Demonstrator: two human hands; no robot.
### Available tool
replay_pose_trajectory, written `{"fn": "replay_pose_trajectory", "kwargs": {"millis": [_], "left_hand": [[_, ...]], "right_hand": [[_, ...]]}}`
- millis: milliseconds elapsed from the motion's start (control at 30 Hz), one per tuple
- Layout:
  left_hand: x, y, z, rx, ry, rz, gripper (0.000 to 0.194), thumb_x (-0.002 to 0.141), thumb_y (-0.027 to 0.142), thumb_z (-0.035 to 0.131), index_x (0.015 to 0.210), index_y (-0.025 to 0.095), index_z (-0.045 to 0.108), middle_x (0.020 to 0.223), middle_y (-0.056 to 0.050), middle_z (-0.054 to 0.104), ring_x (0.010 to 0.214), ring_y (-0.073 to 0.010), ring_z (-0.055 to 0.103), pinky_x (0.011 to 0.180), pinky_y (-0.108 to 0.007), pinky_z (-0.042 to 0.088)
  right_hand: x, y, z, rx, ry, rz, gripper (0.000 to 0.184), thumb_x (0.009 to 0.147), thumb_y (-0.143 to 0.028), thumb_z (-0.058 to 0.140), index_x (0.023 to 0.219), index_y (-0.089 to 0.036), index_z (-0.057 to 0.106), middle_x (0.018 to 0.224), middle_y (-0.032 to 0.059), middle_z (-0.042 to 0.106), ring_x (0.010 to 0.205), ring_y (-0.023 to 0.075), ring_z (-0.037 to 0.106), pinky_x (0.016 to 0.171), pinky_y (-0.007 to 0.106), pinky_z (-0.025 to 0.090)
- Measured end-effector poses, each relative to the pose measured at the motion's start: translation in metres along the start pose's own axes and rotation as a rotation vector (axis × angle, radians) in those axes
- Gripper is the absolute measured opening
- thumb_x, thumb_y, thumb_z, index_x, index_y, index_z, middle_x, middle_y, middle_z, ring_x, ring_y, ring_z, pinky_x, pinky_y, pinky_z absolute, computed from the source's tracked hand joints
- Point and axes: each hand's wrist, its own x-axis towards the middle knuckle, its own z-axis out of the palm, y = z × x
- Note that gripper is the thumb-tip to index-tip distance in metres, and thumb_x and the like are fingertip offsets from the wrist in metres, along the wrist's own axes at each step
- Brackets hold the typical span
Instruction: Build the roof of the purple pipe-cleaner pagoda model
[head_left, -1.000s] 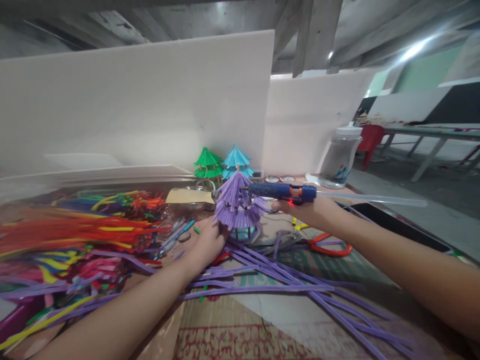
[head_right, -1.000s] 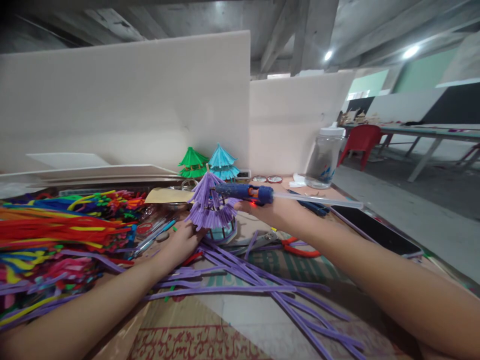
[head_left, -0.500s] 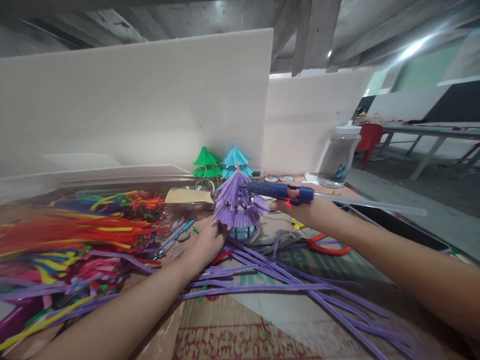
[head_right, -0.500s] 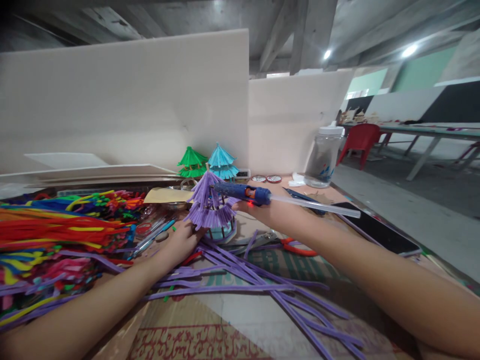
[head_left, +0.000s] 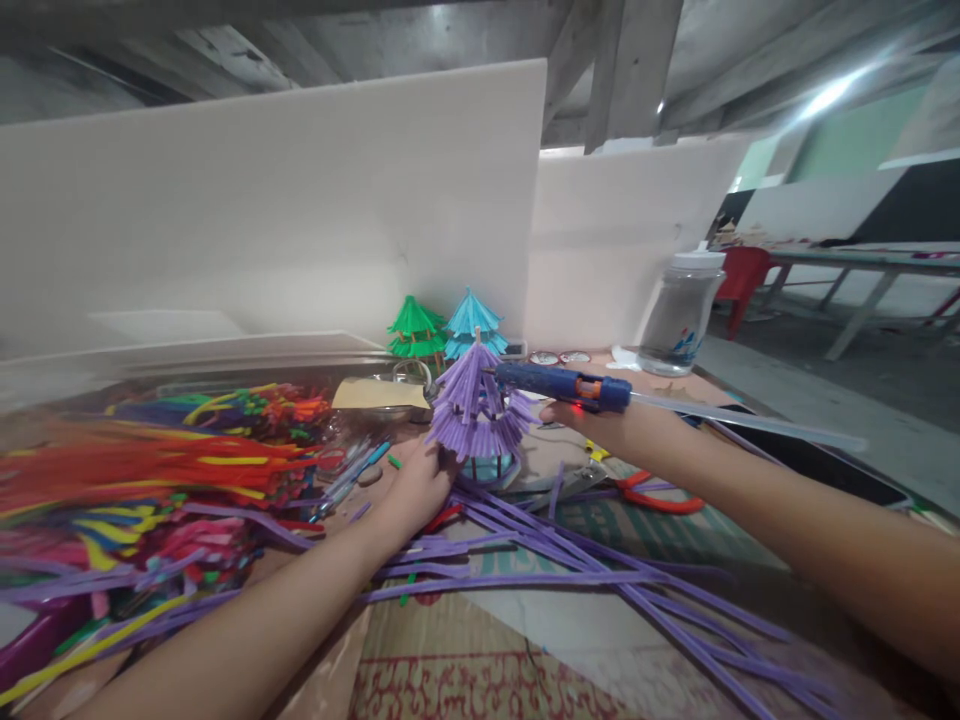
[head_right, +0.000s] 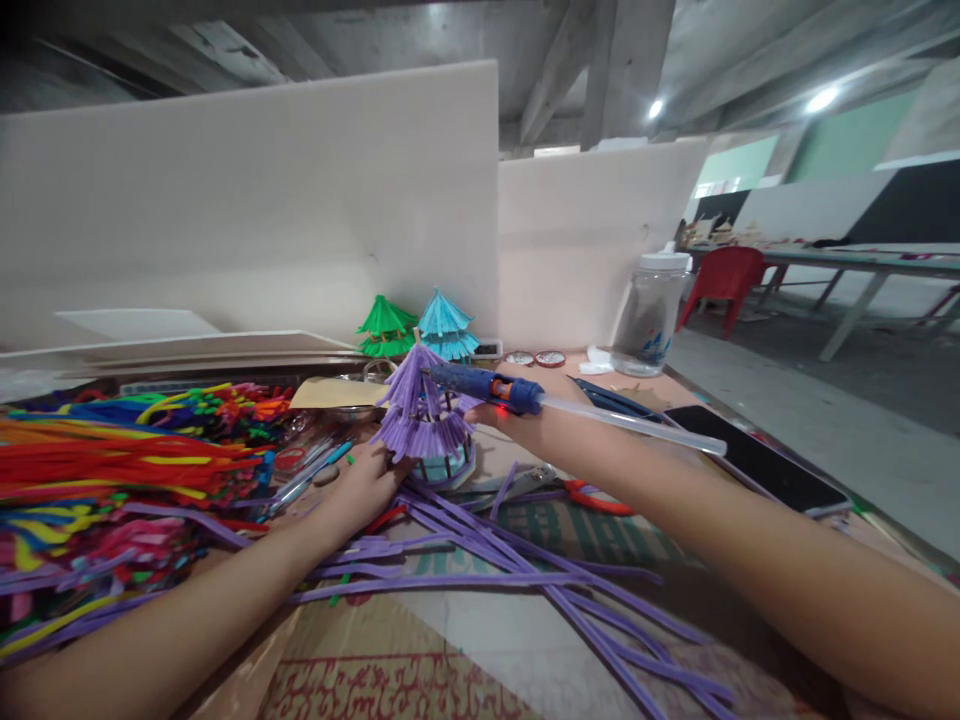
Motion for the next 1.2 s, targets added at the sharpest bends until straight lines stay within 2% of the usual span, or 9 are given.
{"fn": "replay_pose_trajectory", "kwargs": {"millis": [100,367,533,733,867,1000,1200], "left_hand": [[0.0002,-0.0014,0.0003,0.015,0.006,-0.001,0.025,0.090,0.026,0.045,0.097,0.015,0.066,0.101,-0.013,0.071,0.095,-0.0264,0.064,0.091,-0.040,0.050],[-0.0006,-0.0021,0.0014,0.016,0.014,-0.003,0.024,0.089,0.026,0.046,0.100,0.017,0.065,0.103,-0.011,0.071,0.098,-0.0250,0.064,0.097,-0.038,0.048],[-0.0003,-0.0024,0.0010,0.046,0.005,-0.013,0.025,0.088,0.028,0.044,0.093,0.017,0.065,0.095,-0.011,0.071,0.092,-0.0260,0.064,0.089,-0.038,0.051],[0.0007,-0.0010,0.0005,0.065,-0.014,-0.020,0.028,0.088,0.029,0.043,0.098,0.015,0.066,0.102,-0.012,0.071,0.099,-0.0266,0.063,0.094,-0.038,0.049],[0.0009,0.0009,-0.0007,0.057,-0.025,-0.037,0.032,0.090,0.031,0.043,0.102,0.015,0.067,0.110,-0.013,0.070,0.106,-0.0281,0.063,0.094,-0.039,0.049],[0.0004,-0.0022,0.0001,0.026,-0.023,-0.019,0.033,0.090,0.031,0.043,0.106,0.014,0.066,0.110,-0.014,0.070,0.105,-0.0282,0.063,0.095,-0.040,0.049],[0.0001,-0.0049,0.0023,0.014,0.003,-0.015,0.025,0.088,0.026,0.048,0.101,0.015,0.067,0.101,-0.011,0.072,0.099,-0.0252,0.064,0.094,-0.038,0.049]], "right_hand": [[0.0003,-0.0014,-0.0013,-0.006,-0.009,0.001,0.029,0.076,-0.052,0.069,0.071,-0.025,0.058,0.067,0.0013,0.066,0.060,0.0201,0.060,0.053,0.032,0.043],[-0.0009,-0.0040,-0.0032,-0.042,0.019,-0.032,0.030,0.078,-0.054,0.067,0.073,-0.025,0.061,0.066,0.0016,0.065,0.058,0.0187,0.058,0.051,0.030,0.041],[-0.0007,-0.0061,-0.0042,-0.002,0.015,0.040,0.026,0.077,-0.050,0.070,0.074,-0.025,0.061,0.073,0.0030,0.068,0.068,0.0230,0.063,0.060,0.034,0.045],[-0.0005,-0.0061,-0.0031,0.020,-0.021,0.109,0.027,0.076,-0.051,0.070,0.079,-0.025,0.064,0.070,0.0015,0.066,0.067,0.0223,0.063,0.065,0.034,0.046],[-0.0004,-0.0069,-0.0021,0.016,-0.028,0.101,0.031,0.073,-0.054,0.073,0.080,-0.025,0.065,0.072,0.0019,0.066,0.070,0.0229,0.063,0.065,0.034,0.046],[-0.0011,-0.0083,-0.0038,0.047,-0.045,0.097,0.025,0.075,-0.048,0.072,0.079,-0.024,0.066,0.073,0.0024,0.067,0.071,0.0219,0.063,0.066,0.033,0.046],[-0.0031,-0.0014,0.0030,0.178,0.044,0.048,0.024,0.074,-0.046,0.072,0.083,-0.025,0.067,0.072,0.0010,0.068,0.066,0.0200,0.062,0.061,0.032,0.046]]}}
